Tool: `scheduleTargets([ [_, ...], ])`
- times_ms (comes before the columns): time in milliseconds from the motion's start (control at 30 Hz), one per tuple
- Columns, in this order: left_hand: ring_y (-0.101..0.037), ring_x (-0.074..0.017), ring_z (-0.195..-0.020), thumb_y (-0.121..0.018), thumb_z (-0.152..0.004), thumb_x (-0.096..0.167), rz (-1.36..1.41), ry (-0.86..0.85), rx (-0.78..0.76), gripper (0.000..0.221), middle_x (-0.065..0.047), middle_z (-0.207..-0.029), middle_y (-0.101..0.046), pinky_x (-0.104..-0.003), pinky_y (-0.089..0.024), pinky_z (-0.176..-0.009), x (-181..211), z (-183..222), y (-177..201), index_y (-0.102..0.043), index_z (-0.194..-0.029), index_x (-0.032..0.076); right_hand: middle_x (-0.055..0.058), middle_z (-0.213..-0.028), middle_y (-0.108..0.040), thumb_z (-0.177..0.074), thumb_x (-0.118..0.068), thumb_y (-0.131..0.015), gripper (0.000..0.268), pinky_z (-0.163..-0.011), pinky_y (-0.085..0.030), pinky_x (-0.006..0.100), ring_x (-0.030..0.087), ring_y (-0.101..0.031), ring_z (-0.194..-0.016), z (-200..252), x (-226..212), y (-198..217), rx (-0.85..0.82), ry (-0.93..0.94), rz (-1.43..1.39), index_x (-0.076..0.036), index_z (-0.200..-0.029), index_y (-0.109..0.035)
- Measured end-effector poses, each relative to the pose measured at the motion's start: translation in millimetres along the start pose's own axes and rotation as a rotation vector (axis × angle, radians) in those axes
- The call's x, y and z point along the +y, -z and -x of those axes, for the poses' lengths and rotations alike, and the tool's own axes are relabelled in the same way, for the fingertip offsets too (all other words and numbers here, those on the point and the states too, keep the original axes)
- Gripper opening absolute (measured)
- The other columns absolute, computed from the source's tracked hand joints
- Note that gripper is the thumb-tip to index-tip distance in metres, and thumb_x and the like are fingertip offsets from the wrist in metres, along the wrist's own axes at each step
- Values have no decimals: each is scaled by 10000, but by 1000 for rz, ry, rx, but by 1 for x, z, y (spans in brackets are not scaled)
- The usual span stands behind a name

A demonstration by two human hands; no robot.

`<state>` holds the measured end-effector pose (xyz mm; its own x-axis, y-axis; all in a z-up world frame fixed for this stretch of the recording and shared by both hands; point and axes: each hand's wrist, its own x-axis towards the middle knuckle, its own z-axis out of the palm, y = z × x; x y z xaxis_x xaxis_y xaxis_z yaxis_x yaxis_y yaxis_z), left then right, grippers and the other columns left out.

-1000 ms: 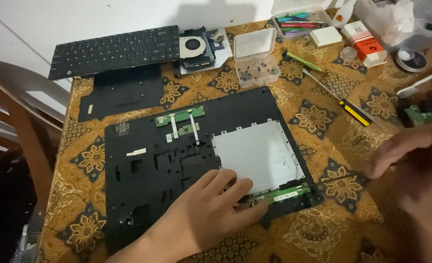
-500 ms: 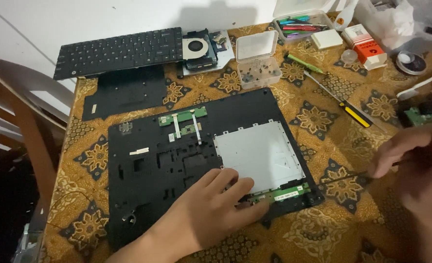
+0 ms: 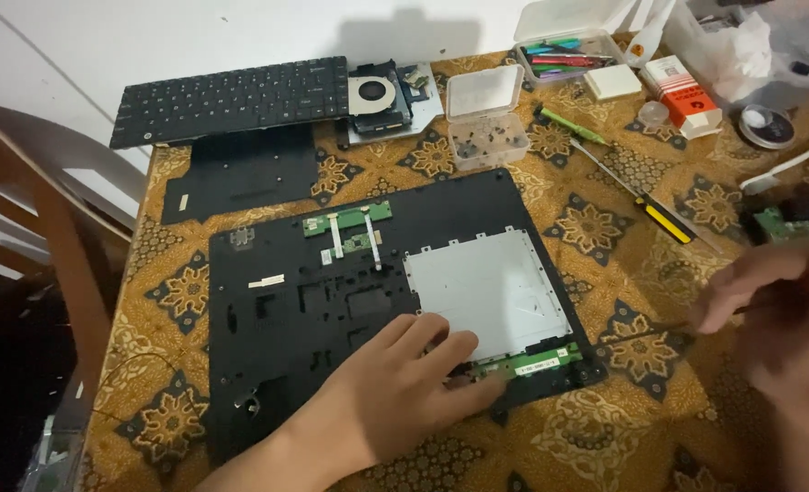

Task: Reassembling the internal components of a laptop by connecting ribbon cables and seating the motherboard into the chassis.

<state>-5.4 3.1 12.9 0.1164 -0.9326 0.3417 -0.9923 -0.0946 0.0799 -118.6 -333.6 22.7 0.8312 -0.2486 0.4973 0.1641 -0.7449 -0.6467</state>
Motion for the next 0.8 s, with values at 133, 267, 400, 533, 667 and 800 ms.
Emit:
scheduleTargets([
  [133,-485,-326,-988,-702,-999,63,13,7,27,334,-154,-1201,-504,-479,-476,-820,0,-1,-1,-566,-1280,181,85,-686,-654,-786,295,-316,388,-525,-335,275,149,-517,-511,0,-11,-3,34,-18,60,-4,-762,-561],
  [267,-487,-334,-1004,-696,-1005,74,12,9,14,341,-158,-1218,-501,-492,-479,-819,0,0,-3,-550,-1292,186,39,-700,-687,-834,310,-521,365,-582,-565,227,115,-704,-630,3,37,5,-20,155,-58,-46,-890,-576],
  [400,-480,-334,-995,-692,-1011,83,6,10,12,356,-159,-1221,-498,-499,-480,-829,-1,1,-4,-537,-1312,194,115,-718,-658,-806,300,-431,320,-567,-549,253,181,-677,-637,2,6,0,14,37,-101,6,-749,-544],
  [533,-477,-339,-1003,-690,-1009,103,14,3,-7,368,-161,-1225,-499,-500,-476,-820,-2,2,-5,-536,-1333,187,118,-708,-681,-712,229,-309,431,-589,-554,294,197,-673,-630,-2,-4,0,23,-29,35,-25,-619,-645],
  [667,-507,-339,-981,-688,-996,80,17,-4,23,338,-165,-1198,-526,-480,-483,-809,-2,-1,-4,-571,-1300,174,125,-657,-625,-1231,-88,-243,730,-453,-433,252,188,-607,-521,-9,-23,-11,113,54,18,-31,-585,-577],
  [800,-492,-350,-1011,-681,-997,91,1,-10,-10,364,-163,-1240,-504,-505,-483,-821,-3,2,-7,-557,-1323,196,133,-620,-575,-1185,-434,-159,753,-520,-474,277,219,-639,-570,-4,12,-10,191,188,-24,56,-781,-563],
])
